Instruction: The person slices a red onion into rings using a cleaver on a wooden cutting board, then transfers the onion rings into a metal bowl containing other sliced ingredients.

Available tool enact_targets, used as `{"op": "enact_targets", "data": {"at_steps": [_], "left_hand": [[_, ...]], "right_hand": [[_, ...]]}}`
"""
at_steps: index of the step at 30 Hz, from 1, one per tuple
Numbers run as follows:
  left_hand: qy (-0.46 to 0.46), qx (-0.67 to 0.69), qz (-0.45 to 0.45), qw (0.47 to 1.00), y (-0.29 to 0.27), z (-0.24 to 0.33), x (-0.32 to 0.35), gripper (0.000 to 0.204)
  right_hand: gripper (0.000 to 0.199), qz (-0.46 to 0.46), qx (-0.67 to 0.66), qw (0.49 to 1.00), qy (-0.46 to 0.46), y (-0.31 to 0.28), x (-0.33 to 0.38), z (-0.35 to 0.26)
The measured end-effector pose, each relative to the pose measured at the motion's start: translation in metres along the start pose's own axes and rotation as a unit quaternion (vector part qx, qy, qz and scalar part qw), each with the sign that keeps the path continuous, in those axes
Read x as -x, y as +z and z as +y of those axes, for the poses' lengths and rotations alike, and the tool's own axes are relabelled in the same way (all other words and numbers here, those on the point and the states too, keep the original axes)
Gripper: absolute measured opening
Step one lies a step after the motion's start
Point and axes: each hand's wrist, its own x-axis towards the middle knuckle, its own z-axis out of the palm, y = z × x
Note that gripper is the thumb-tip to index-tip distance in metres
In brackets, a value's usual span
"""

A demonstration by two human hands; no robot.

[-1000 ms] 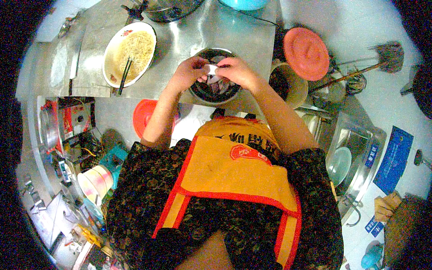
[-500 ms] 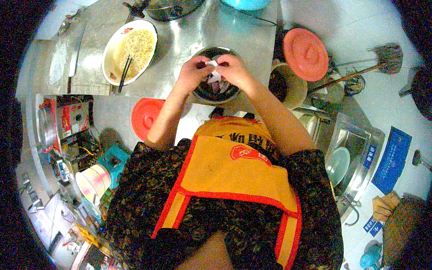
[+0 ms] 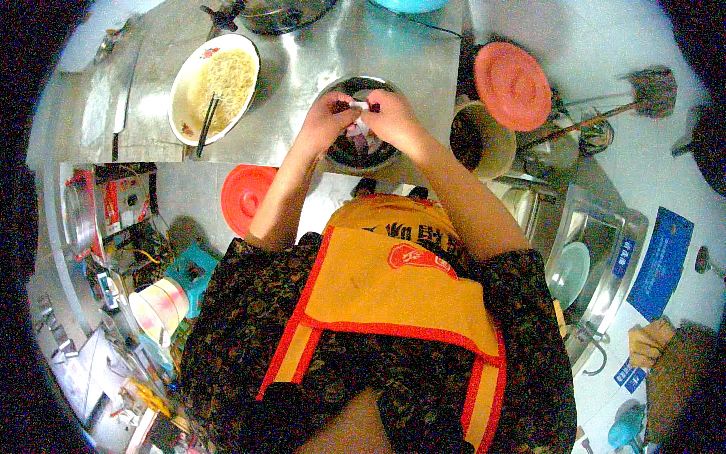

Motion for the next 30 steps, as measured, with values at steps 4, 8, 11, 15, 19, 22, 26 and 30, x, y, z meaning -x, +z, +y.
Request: {"op": "enact_targets", "data": {"at_steps": [4, 8, 11, 15, 19, 22, 26, 30], "left_hand": [[0.004, -0.009, -0.004, 1.0, 0.001, -0.004, -0.003, 0.023], [-0.003, 0.007, -0.016, 1.0, 0.0, -0.001, 0.0, 0.022], [-0.017, 0.03, -0.025, 0.999, -0.001, -0.002, 0.001, 0.022], [-0.034, 0.071, -0.033, 0.996, -0.002, -0.01, -0.002, 0.019], [-0.038, 0.087, -0.018, 0.995, 0.0, -0.015, -0.002, 0.015], [-0.028, 0.049, 0.017, 0.998, 0.004, -0.016, 0.002, 0.015], [-0.013, 0.105, 0.052, 0.993, 0.011, -0.013, 0.008, 0.012], [0.019, 0.06, 0.014, 0.998, 0.003, 0.0, 0.01, 0.012]], "right_hand": [[0.022, 0.012, 0.031, 0.999, -0.006, 0.003, -0.002, 0.004], [0.024, 0.014, 0.069, 0.997, -0.022, -0.001, 0.003, -0.006], [0.025, 0.022, 0.099, 0.994, -0.039, -0.002, 0.006, -0.014], [0.027, 0.001, 0.094, 0.995, -0.039, -0.003, 0.011, -0.031], [0.024, 0.009, 0.151, 0.986, -0.066, 0.001, 0.007, -0.025], [0.02, 0.037, 0.205, 0.972, -0.11, 0.006, 0.004, -0.013], [0.023, 0.014, 0.151, 0.986, -0.075, 0.001, -0.005, -0.004], [0.018, -0.042, -0.037, 0.998, -0.04, -0.014, -0.005, 0.003]]}}
